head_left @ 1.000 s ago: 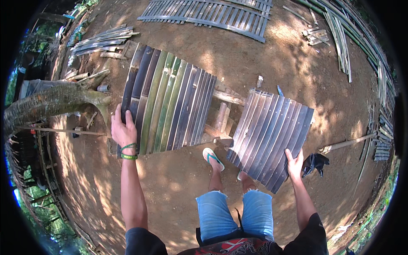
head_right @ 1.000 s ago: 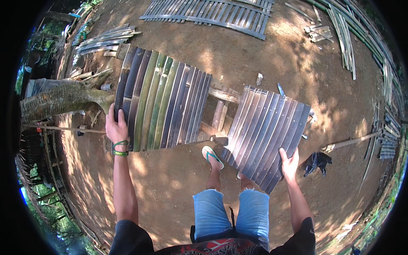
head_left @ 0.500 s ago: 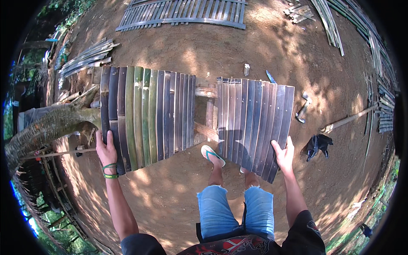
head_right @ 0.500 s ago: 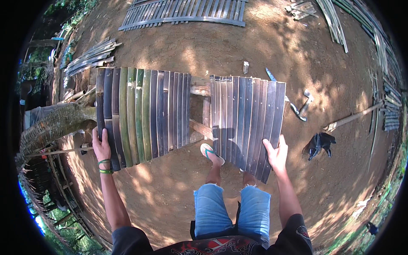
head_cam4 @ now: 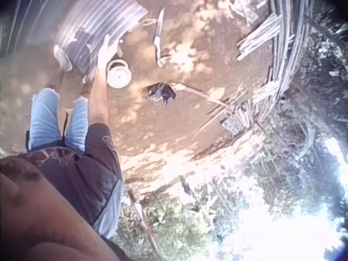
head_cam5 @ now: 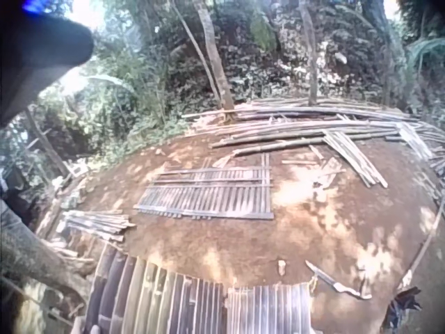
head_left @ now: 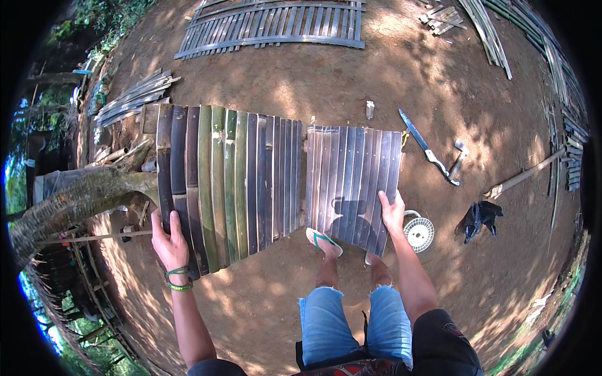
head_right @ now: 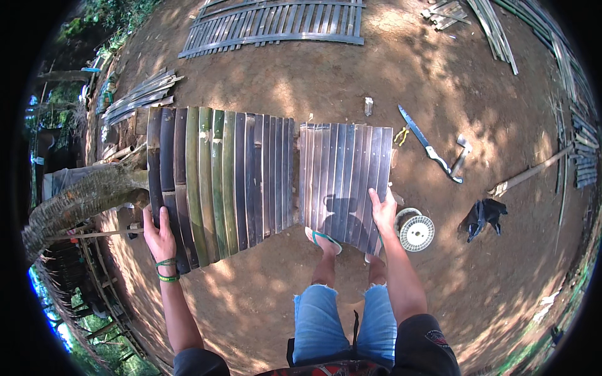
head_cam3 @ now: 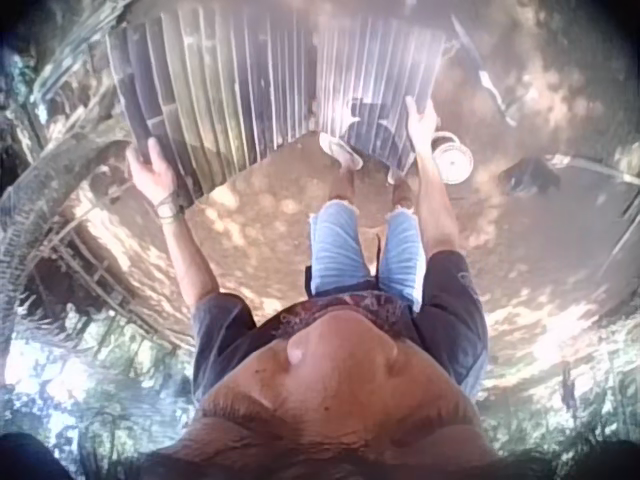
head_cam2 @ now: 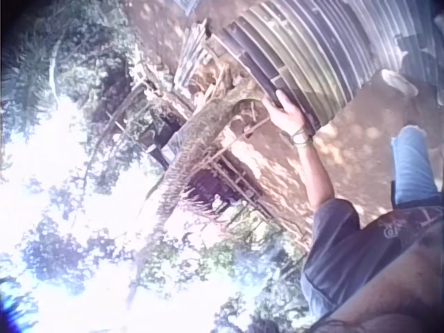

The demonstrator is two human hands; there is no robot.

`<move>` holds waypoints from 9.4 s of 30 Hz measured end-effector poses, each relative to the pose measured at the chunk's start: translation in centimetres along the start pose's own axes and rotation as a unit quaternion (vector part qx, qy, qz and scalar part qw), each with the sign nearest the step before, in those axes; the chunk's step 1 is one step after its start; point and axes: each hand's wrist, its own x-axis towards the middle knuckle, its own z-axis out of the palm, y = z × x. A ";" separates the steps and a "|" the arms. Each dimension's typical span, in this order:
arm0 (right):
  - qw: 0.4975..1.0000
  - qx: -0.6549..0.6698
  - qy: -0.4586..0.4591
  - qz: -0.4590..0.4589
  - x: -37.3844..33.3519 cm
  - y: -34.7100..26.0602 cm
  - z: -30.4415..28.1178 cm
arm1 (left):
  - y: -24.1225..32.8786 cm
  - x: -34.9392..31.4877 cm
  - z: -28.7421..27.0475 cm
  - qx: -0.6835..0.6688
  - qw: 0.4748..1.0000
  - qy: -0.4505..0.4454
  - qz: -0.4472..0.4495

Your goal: The person is assembling a wooden structure using bamboo slats and a wooden frame. They place slats onto the frame, adjust their positions, and use a hammer to secure them. The person also lifts and repositions the assembled sections.

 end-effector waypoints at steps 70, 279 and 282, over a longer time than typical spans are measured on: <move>0.989 -0.119 0.077 0.043 3.2 3.3 15.5 | -29.4 14.7 9.8 0.304 0.942 0.111 -0.092; 0.868 -0.416 0.250 0.111 -0.2 2.2 27.9 | -37.4 26.4 6.4 -0.025 0.983 -0.175 -0.042; 0.842 -0.452 0.278 0.101 -0.7 1.9 28.7 | -37.0 25.7 6.7 0.030 0.991 -0.131 0.011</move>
